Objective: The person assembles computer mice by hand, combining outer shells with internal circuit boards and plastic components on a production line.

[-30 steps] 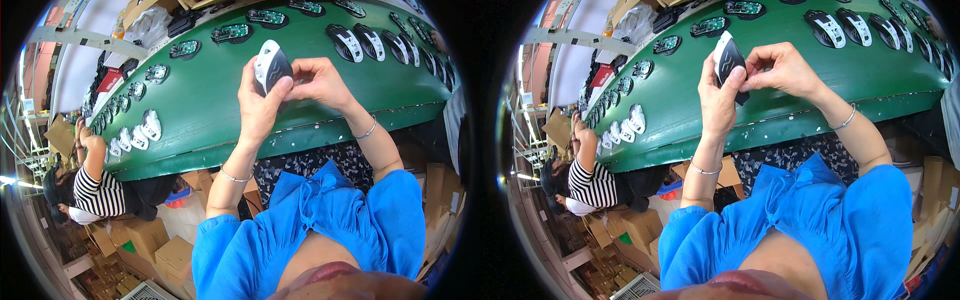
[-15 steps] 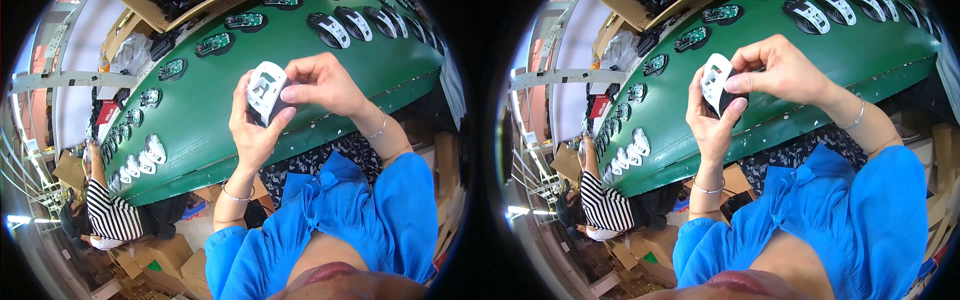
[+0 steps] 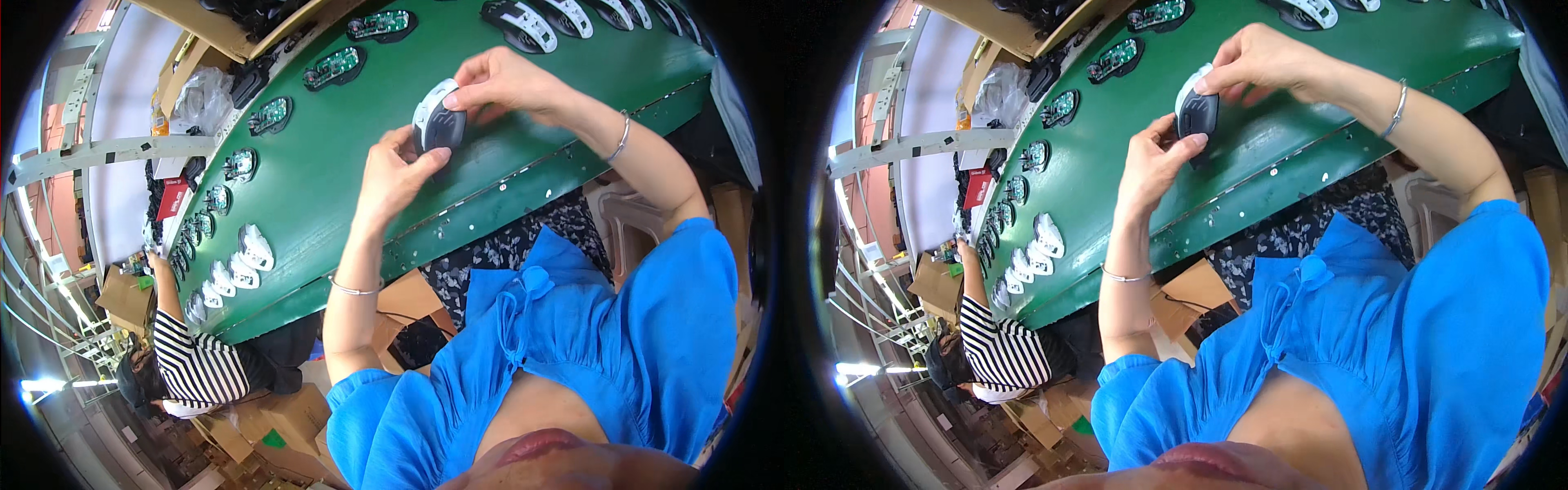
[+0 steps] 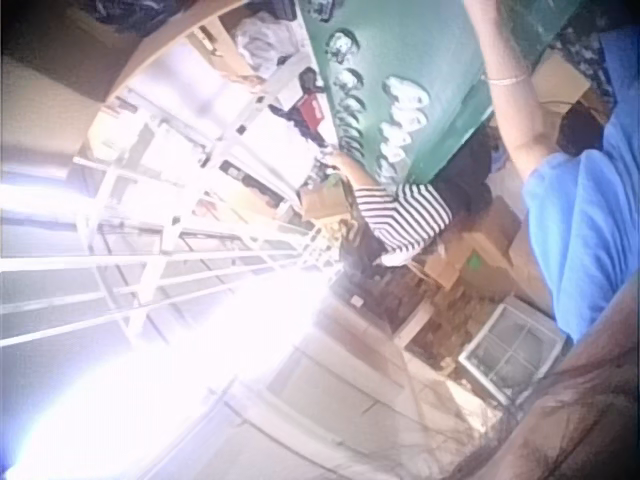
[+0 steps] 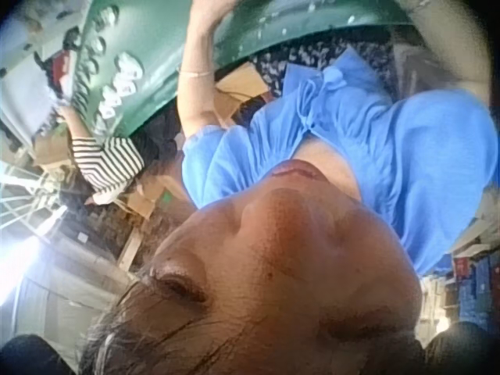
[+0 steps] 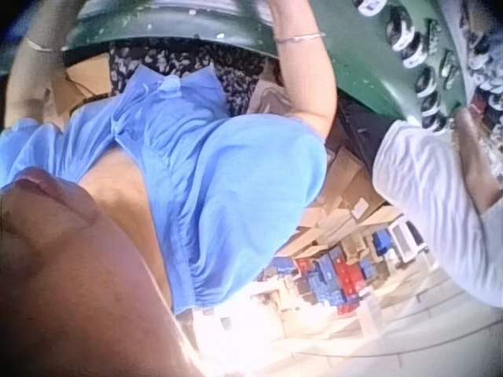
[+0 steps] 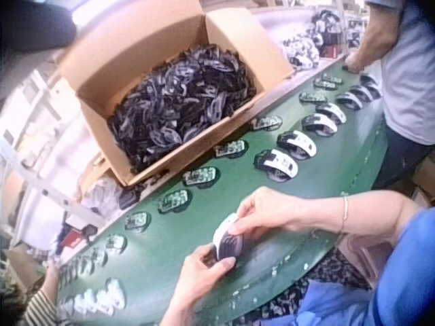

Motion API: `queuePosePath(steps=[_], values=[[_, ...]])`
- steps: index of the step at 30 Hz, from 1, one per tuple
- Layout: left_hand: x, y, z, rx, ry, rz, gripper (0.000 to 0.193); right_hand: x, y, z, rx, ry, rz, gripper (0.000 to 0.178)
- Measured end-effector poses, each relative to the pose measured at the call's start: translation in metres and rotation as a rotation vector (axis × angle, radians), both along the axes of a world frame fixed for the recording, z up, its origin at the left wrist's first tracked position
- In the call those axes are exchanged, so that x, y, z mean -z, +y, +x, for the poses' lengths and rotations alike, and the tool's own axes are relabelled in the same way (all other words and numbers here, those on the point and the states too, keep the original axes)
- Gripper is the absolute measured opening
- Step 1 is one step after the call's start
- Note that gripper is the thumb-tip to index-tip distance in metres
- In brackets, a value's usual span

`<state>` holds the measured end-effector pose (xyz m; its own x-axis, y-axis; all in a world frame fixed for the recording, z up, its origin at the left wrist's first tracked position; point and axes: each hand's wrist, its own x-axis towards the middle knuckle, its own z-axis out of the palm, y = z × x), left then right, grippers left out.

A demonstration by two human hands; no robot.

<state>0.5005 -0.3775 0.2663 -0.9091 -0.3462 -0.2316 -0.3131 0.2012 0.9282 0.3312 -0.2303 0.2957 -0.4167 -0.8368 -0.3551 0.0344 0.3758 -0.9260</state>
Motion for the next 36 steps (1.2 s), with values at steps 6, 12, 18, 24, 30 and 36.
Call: queuePosePath(steps=[6,12,18,24,30,36], values=[[-0.018,-0.028,-0.02,0.374,-0.264,-0.29,0.048,0.007,-0.018,-0.003,-0.398,0.246,0.015,0.064],[-0.006,-0.027,-0.008,0.345,-0.106,0.003,0.053,0.007,-0.02,-0.007,-0.285,0.134,0.086,0.06],[0.006,-0.025,-0.02,0.242,-0.153,0.021,0.044,0.007,-0.018,-0.021,-0.332,-0.01,0.051,0.04],[-0.001,-0.035,-0.024,0.239,-0.141,0.098,0.045,0.008,-0.026,-0.026,-0.298,-0.043,0.081,0.053],[0.016,0.014,0.005,-0.082,0.192,-0.266,0.05,0.025,-0.002,-0.016,-0.413,0.559,-0.145,0.056],[-0.085,0.033,0.065,-0.233,1.076,-0.288,0.018,0.039,0.02,-0.027,0.282,1.449,0.231,0.07]])
